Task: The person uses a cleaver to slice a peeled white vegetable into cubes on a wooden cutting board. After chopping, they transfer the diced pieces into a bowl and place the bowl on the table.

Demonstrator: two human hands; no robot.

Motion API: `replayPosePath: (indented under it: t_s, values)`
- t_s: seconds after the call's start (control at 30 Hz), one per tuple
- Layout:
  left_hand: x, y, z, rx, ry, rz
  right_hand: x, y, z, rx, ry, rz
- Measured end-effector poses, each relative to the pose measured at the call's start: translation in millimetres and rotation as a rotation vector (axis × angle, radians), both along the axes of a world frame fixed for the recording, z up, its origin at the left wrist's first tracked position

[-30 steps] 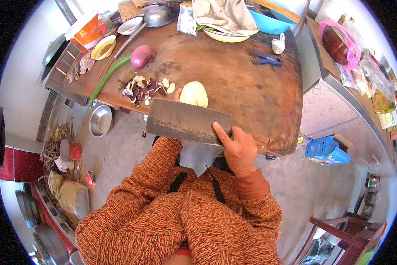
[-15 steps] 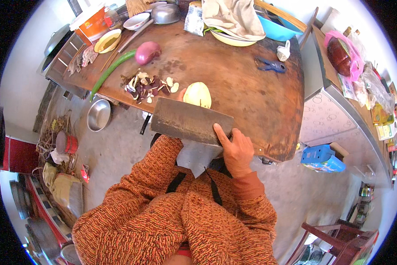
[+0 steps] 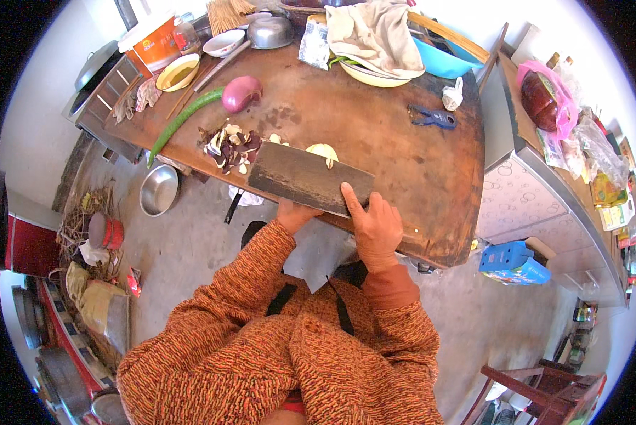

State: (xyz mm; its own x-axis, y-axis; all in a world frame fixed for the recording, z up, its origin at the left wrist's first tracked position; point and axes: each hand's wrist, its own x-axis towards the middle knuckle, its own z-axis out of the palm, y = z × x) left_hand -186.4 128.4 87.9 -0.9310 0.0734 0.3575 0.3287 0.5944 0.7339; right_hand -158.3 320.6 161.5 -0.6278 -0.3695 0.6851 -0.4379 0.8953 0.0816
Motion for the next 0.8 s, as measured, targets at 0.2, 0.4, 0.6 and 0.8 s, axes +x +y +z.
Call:
replayPosePath:
  t_s: [0.2,0.4,0.6,0.8]
  values:
    - [2,1,7,-0.324,0.321,0.105,13,12,9,-0.043,-0.025,0.04]
    - [0,-7,-16,0.762,-0.043,-0.109,27,12,20,-0.139,-0.057,0.091]
    - [2,-7,-56,0.765,-0.075,-0.067,26,4,23,-0.143,-0.037,0.099]
    - [4,4,-14,-0.185,0.188,0.143,27,23,27,-0.156,-0.043,0.003]
